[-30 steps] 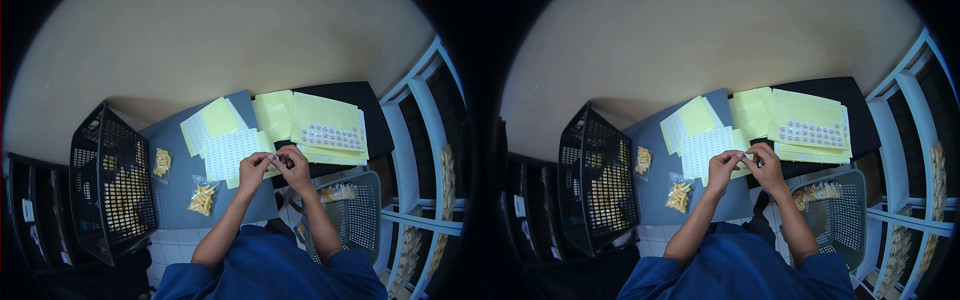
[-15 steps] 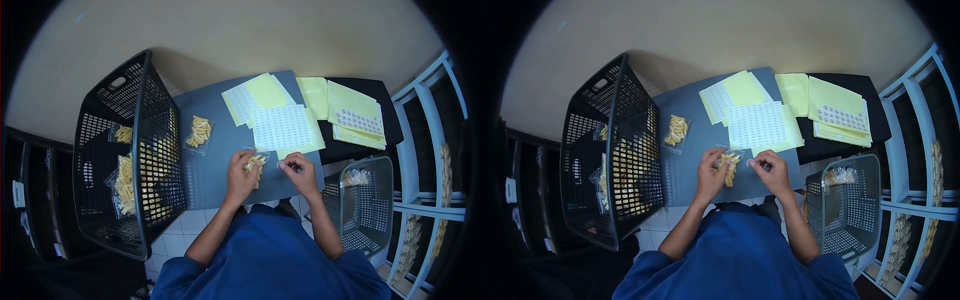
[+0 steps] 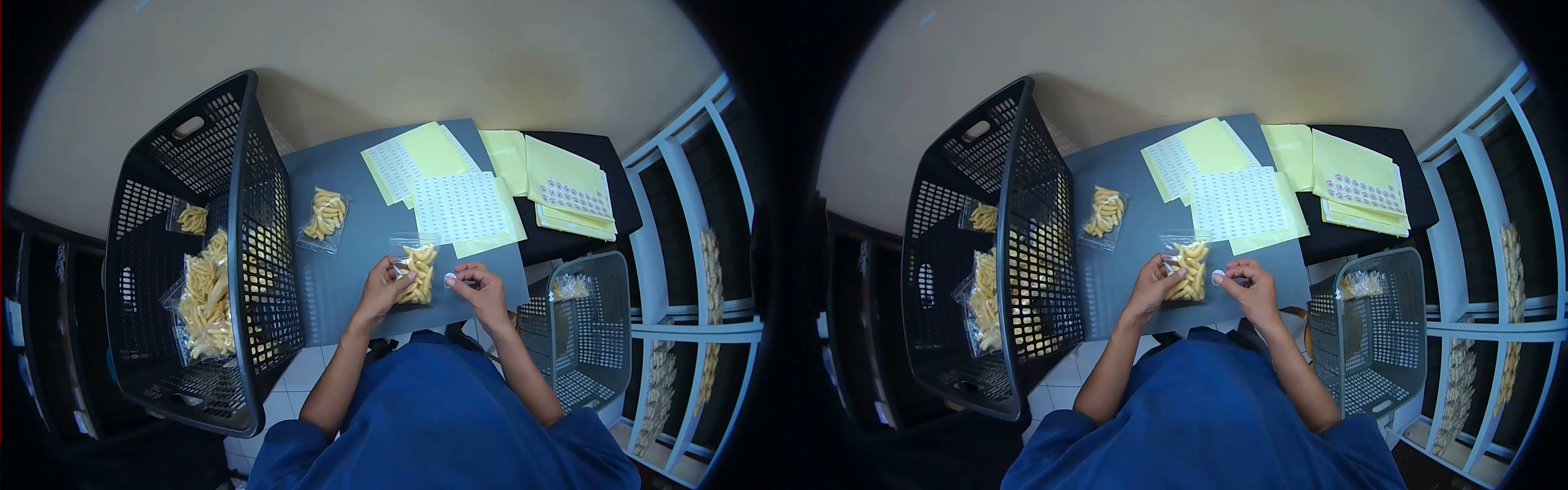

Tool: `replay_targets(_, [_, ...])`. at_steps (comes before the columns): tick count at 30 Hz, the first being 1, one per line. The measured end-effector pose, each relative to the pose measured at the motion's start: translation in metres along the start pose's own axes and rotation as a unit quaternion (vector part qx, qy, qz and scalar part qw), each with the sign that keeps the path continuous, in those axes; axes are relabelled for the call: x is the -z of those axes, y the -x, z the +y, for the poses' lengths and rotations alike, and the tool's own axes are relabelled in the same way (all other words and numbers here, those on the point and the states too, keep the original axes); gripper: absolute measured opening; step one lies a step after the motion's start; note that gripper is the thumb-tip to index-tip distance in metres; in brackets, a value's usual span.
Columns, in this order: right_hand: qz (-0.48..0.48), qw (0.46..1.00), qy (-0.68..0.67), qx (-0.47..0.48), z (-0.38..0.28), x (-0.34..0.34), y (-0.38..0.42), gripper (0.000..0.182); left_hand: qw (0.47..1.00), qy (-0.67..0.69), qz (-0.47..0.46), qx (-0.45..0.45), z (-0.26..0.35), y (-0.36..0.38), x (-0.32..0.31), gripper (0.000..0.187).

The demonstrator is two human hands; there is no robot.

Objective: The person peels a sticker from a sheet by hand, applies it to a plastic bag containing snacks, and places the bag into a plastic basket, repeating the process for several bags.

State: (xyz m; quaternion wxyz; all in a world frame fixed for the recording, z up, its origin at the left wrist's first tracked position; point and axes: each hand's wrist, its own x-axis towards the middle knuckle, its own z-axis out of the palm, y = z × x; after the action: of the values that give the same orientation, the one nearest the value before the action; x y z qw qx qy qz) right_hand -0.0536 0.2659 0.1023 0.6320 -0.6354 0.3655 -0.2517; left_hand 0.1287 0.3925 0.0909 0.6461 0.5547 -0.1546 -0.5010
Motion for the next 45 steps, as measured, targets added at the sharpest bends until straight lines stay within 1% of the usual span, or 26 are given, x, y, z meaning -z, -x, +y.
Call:
replay_targets(1, [-0.011,1.000,0.008,-0.004,-0.005,-0.003,-0.002,0.019,0.998,0.063,-0.002,-0.002,0.004,0.005,-0.007,0.028])
replay_targets(4, [-0.033,0.999,0.033,-0.005,-0.020,-0.012,-0.007,0.020,0.994,0.106,0.021,0.008,-0.003,0.009,-0.014,0.028])
replay_targets(7, [-0.039,0.996,0.074,0.013,-0.024,-0.015,-0.018,0.022,0.981,0.191,0.023,0.009,0.002,0.014,-0.023,0.029])
replay_targets(10, [-0.043,0.993,0.106,0.034,-0.027,-0.016,-0.025,0.024,0.988,0.148,0.037,0.014,-0.001,0.014,-0.024,0.030])
replay_targets(16, [-0.044,0.987,0.147,0.052,-0.044,-0.021,-0.030,0.026,0.988,0.149,0.028,-0.020,0.000,0.009,-0.030,0.027])
replay_targets(19, [-0.039,0.986,0.155,0.050,-0.046,-0.024,-0.031,0.027,0.985,0.167,0.035,-0.022,0.003,0.007,-0.033,0.027])
replay_targets(29, [-0.037,0.985,0.158,0.053,-0.052,-0.027,-0.031,0.026,0.988,0.149,0.039,-0.016,0.008,0.006,-0.032,0.027])
replay_targets(32, [-0.034,0.985,0.159,0.062,-0.051,-0.026,-0.031,0.026,0.988,0.149,0.035,-0.017,0.007,0.006,-0.033,0.027])
replay_targets(35, [-0.021,0.977,0.190,0.095,-0.047,-0.026,-0.032,0.025,0.989,0.144,0.026,-0.022,-0.007,0.000,-0.025,0.027])
replay_targets(37, [-0.021,0.976,0.194,0.096,-0.048,-0.027,-0.032,0.025,0.989,0.143,0.027,-0.036,-0.006,-0.001,-0.026,0.028])
replay_targets(39, [-0.020,0.976,0.196,0.096,-0.049,-0.028,-0.030,0.024,0.987,0.156,0.029,-0.026,0.003,0.003,-0.031,0.028])
replay_targets(40, [-0.018,0.975,0.197,0.097,-0.051,-0.028,-0.030,0.023,0.986,0.162,0.030,-0.022,0.008,0.005,-0.034,0.028])
replay_targets(43, [-0.005,0.969,0.211,0.126,-0.049,-0.029,-0.029,0.022,0.994,0.103,0.019,-0.034,0.002,0.003,-0.031,0.035])
replay_targets(44, [0.000,0.966,0.217,0.141,-0.048,-0.029,-0.029,0.022,0.993,0.113,0.020,-0.027,0.001,0.003,-0.031,0.037])
replay_targets(45, [0.000,0.970,0.202,0.135,-0.049,-0.029,-0.029,0.021,0.992,0.124,0.021,-0.021,0.005,0.004,-0.033,0.040])
